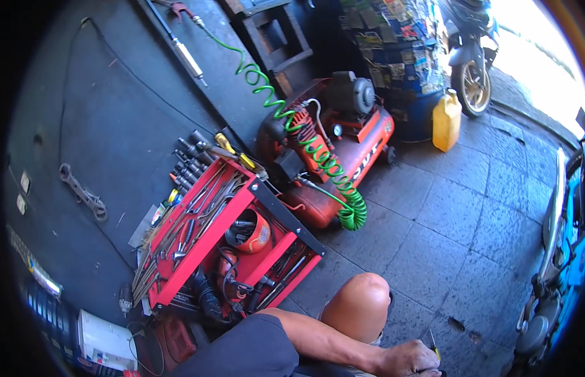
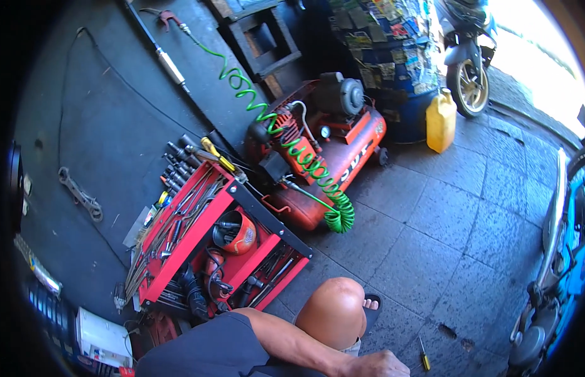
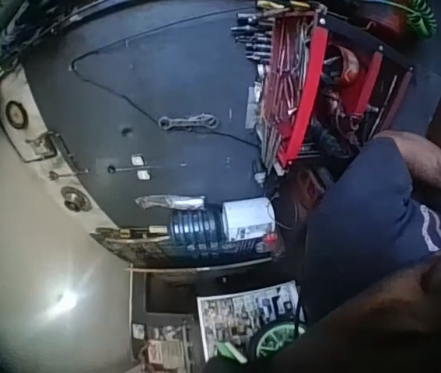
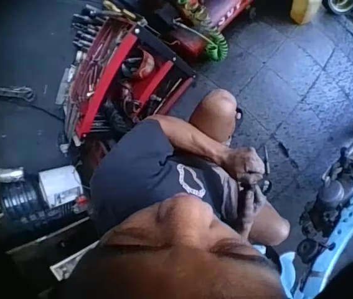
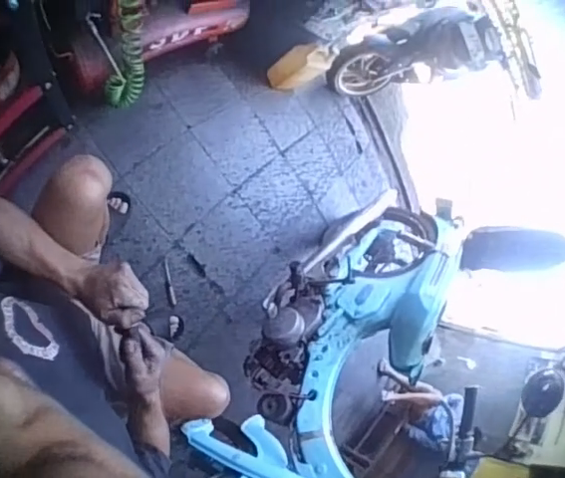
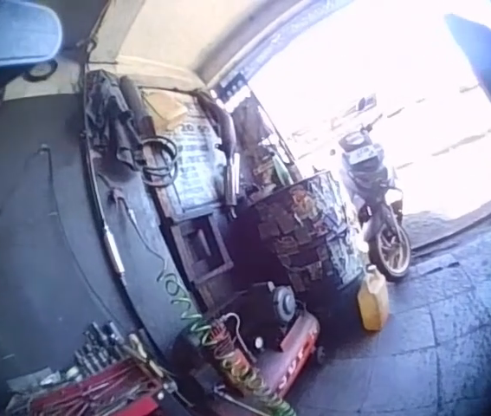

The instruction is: The person is removing and inspecting the spark plug of a motorcycle in a workshop.

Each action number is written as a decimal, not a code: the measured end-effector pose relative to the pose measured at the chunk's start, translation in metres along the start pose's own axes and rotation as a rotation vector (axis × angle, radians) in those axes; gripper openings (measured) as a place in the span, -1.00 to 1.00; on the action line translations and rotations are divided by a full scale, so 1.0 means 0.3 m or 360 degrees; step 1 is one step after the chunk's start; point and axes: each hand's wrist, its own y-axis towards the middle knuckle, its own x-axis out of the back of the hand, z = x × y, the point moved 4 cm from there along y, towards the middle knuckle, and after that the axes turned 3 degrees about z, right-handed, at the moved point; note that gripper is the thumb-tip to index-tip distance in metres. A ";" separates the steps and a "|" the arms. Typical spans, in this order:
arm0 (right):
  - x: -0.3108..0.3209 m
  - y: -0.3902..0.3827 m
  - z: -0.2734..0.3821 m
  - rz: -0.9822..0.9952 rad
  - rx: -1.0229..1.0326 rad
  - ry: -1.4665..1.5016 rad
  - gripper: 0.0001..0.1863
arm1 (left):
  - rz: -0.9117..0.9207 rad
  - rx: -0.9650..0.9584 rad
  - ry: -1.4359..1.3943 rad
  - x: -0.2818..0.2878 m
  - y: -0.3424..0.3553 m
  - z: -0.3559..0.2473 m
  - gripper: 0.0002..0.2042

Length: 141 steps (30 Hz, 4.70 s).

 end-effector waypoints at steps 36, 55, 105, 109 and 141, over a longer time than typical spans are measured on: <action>-0.174 0.425 0.642 0.0695 0.1017 -0.0428 -0.41 | -0.1417 0.2831 0.2301 1.372 -1.053 -0.644 -0.67; -0.155 0.480 0.517 0.0803 0.0343 0.0103 -0.62 | -0.2082 0.0832 0.2946 1.367 -0.700 -0.979 -0.84; 0.164 0.314 0.419 -0.0063 0.0138 -0.0935 -0.61 | 0.0243 0.0596 -0.0487 0.111 0.049 0.157 -0.84; 0.166 0.316 0.406 -0.0064 0.0273 -0.0976 -0.63 | 0.0243 0.0573 -0.0416 0.115 0.058 0.142 -0.82; 0.220 0.331 0.369 0.0082 0.0033 -0.0465 -0.59 | 0.0222 0.0442 -0.0138 0.117 0.075 0.146 -0.76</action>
